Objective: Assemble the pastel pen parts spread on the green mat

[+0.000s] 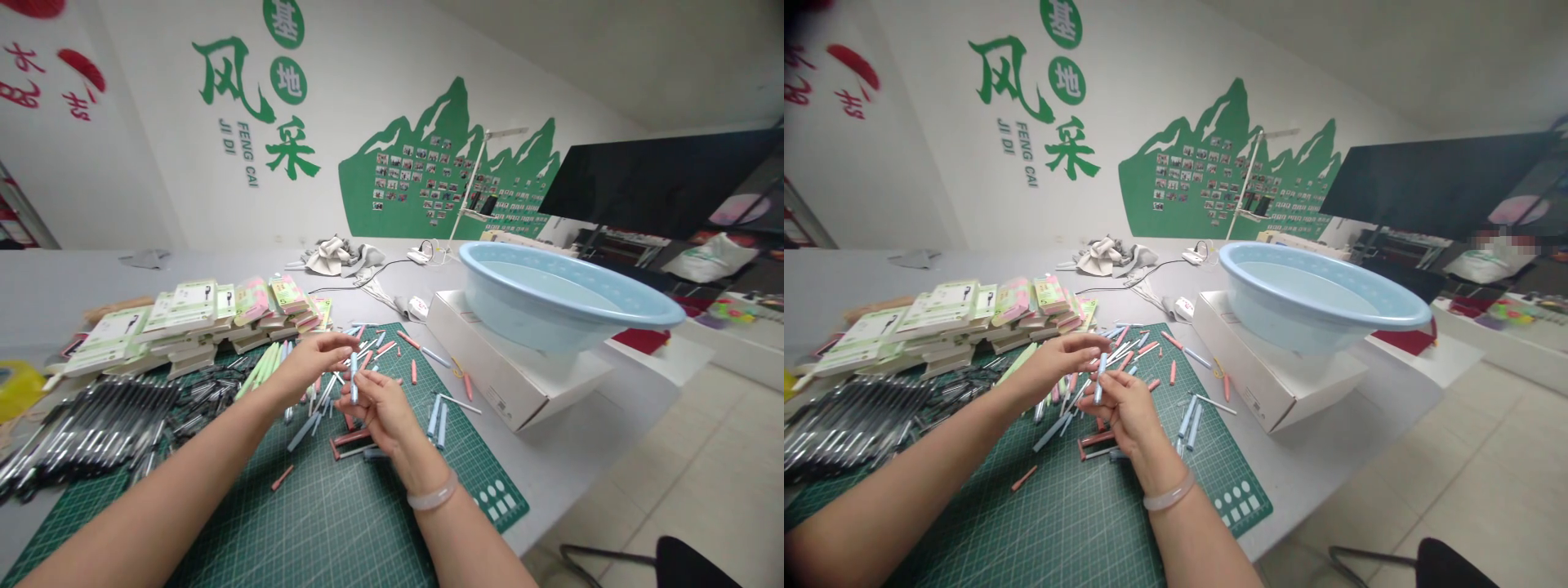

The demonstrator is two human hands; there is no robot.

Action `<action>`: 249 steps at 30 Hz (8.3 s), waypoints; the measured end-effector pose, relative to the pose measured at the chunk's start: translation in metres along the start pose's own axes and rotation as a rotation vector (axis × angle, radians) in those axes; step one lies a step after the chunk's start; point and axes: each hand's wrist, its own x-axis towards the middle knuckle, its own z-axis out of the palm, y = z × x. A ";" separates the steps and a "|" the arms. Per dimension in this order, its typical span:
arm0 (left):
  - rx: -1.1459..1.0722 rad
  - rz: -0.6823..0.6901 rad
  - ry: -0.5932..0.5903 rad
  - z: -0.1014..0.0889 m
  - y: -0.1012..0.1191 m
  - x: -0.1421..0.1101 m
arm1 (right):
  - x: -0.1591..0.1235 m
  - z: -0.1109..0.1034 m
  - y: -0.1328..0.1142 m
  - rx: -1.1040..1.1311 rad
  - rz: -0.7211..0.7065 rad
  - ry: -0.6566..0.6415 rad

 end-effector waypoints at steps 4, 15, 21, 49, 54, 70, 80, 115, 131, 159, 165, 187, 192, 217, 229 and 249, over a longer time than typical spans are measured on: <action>-0.146 -0.108 -0.023 0.000 -0.022 0.003 | 0.001 -0.001 0.003 0.026 0.017 -0.010; -0.568 -0.319 0.123 -0.003 -0.043 0.001 | -0.009 0.008 -0.018 0.034 -0.072 -0.111; -0.662 -0.315 0.088 -0.001 -0.049 -0.005 | -0.009 0.010 -0.017 0.006 -0.093 -0.103; -0.587 -0.372 0.170 -0.007 -0.064 -0.004 | -0.001 -0.018 -0.032 -0.074 0.112 0.109; -0.176 -0.277 0.142 -0.021 -0.063 -0.003 | 0.000 -0.027 -0.041 -0.026 0.061 0.169; 0.863 0.090 -0.249 -0.021 -0.054 0.009 | 0.002 -0.035 -0.040 -0.090 0.015 0.140; 1.128 0.159 -0.272 -0.032 -0.054 -0.008 | 0.001 -0.033 -0.037 -0.109 0.026 0.121; 0.980 0.232 -0.208 -0.038 -0.048 -0.011 | 0.003 -0.028 -0.031 -0.197 0.074 0.075; 1.160 0.324 -0.340 -0.023 -0.065 0.001 | 0.003 -0.028 -0.031 -0.205 0.070 0.100; 0.802 0.225 0.118 -0.018 -0.039 -0.006 | 0.011 -0.017 -0.005 -0.414 -0.214 0.324; 0.697 0.053 0.033 -0.029 -0.050 -0.007 | 0.015 -0.023 -0.006 -0.661 -0.255 0.331; 0.838 0.277 -0.213 -0.021 -0.018 -0.017 | -0.006 -0.030 -0.055 -0.613 -0.230 0.258; 0.760 0.110 -0.245 -0.018 -0.017 -0.018 | -0.014 -0.032 -0.056 -0.928 -0.272 0.124; 0.572 0.081 -0.089 -0.023 -0.015 -0.023 | -0.013 -0.025 -0.008 -1.980 -0.439 -0.177; 0.519 0.129 -0.057 -0.004 -0.020 -0.027 | -0.009 -0.034 -0.026 -1.319 -0.456 0.132; 0.687 0.321 -0.078 0.005 -0.014 -0.032 | -0.013 -0.027 -0.027 -1.182 -0.435 0.109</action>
